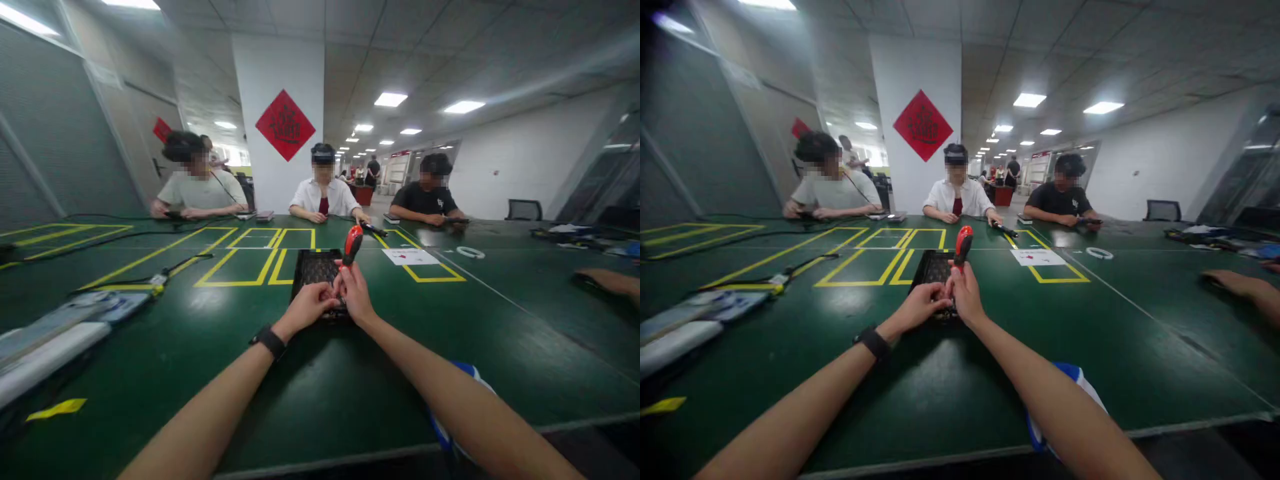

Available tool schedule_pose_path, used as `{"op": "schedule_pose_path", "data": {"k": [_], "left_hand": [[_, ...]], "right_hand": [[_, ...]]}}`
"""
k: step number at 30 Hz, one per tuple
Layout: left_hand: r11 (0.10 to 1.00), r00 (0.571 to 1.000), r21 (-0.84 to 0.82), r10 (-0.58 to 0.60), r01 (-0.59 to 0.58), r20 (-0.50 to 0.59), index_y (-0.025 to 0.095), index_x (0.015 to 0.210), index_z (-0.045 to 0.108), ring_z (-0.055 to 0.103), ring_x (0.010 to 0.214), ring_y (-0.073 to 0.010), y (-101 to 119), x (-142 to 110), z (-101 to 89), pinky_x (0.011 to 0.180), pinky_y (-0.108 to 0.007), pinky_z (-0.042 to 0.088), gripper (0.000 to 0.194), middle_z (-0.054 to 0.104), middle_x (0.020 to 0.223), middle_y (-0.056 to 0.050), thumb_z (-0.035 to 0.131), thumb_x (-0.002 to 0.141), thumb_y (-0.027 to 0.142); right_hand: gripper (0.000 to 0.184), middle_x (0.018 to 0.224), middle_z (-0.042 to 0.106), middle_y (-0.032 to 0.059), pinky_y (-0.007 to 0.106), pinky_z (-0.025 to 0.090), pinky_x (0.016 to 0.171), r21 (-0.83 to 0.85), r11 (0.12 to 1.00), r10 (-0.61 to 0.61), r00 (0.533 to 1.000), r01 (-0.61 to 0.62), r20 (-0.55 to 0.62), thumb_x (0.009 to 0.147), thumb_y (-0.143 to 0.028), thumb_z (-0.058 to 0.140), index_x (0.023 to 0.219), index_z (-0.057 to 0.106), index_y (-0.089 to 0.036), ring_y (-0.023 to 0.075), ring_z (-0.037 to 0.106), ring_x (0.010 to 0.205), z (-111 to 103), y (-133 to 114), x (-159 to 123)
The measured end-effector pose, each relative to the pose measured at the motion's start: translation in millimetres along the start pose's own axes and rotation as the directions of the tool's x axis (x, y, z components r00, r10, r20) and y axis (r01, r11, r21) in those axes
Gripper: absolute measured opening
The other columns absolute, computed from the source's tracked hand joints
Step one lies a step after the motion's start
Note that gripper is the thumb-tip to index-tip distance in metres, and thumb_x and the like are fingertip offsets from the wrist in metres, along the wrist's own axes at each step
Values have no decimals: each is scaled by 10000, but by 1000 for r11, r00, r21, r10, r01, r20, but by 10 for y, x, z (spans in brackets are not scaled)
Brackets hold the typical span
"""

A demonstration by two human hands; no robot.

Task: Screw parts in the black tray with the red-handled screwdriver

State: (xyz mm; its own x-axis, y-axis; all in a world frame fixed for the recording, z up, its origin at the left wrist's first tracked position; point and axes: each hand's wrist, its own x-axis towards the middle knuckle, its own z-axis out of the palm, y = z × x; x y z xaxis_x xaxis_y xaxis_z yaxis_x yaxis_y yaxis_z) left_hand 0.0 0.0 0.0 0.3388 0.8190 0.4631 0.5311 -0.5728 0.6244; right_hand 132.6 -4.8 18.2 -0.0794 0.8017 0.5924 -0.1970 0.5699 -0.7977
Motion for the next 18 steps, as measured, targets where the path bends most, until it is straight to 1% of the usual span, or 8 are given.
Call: {"op": "schedule_pose_path", "data": {"k": [3, 6, 10, 12, 15, 18], "left_hand": [[998, 996, -57, 32, -27, 81, 121, 755, 599, 498, 617, -102, 12, -12, -12, 596, -198, 376, 212, 595, 673, 2, 530, 744, 321], [996, 992, -81, 54, -45, 114, 129, 776, 612, 536, 668, -117, 28, -21, -11, 648, -210, 398, 200, 626, 723, -12, 480, 776, 279], [998, 999, -54, 35, -33, 34, 146, 784, 602, 549, 666, -120, 30, -29, 11, 651, -219, 411, 170, 629, 729, -12, 530, 748, 296], [998, 1000, -66, 18, -18, 2, 147, 779, 591, 547, 648, -116, 19, -29, 17, 631, -220, 416, 198, 625, 722, -14, 569, 721, 336], [993, 1000, -119, -17, 18, 8, 139, 765, 578, 532, 589, -106, 1, -23, 14, 569, -212, 416, 274, 608, 665, -9, 605, 684, 400], [981, 998, -187, -42, 48, 37, 131, 772, 574, 531, 575, -102, -15, -12, 13, 544, -206, 420, 314, 607, 653, -10, 640, 646, 410]], "right_hand": [[314, 518, 471, -66, 161, 297, 394, 7, 999, 37, 999, -38, 4, 858, -403, 340, 1048, 452, -179, 47, 359, 386, 1, 29, -4], [335, 540, 483, -61, 164, 285, 378, -1, 998, 66, 998, -66, 1, 850, -429, 333, 1049, 451, -187, 45, 342, 374, -5, 44, -2], [320, 537, 470, -57, 161, 292, 403, -27, 999, 35, 999, -36, -25, 848, -422, 352, 1035, 461, -187, 51, 366, 411, -11, 39, -1], [304, 536, 461, -56, 160, 298, 422, -41, 999, 13, 999, -14, -45, 852, -411, 355, 1031, 462, -190, 53, 372, 432, -10, 34, -6], [288, 548, 464, -56, 158, 291, 425, -52, 999, 1, 998, -4, -61, 859, -397, 352, 1042, 451, -199, 50, 360, 432, -2, 28, -16], [274, 564, 476, -54, 157, 290, 422, -55, 998, -5, 998, 2, -66, 855, -393, 368, 1037, 444, -203, 48, 361, 430, 12, 24, -24]]}}
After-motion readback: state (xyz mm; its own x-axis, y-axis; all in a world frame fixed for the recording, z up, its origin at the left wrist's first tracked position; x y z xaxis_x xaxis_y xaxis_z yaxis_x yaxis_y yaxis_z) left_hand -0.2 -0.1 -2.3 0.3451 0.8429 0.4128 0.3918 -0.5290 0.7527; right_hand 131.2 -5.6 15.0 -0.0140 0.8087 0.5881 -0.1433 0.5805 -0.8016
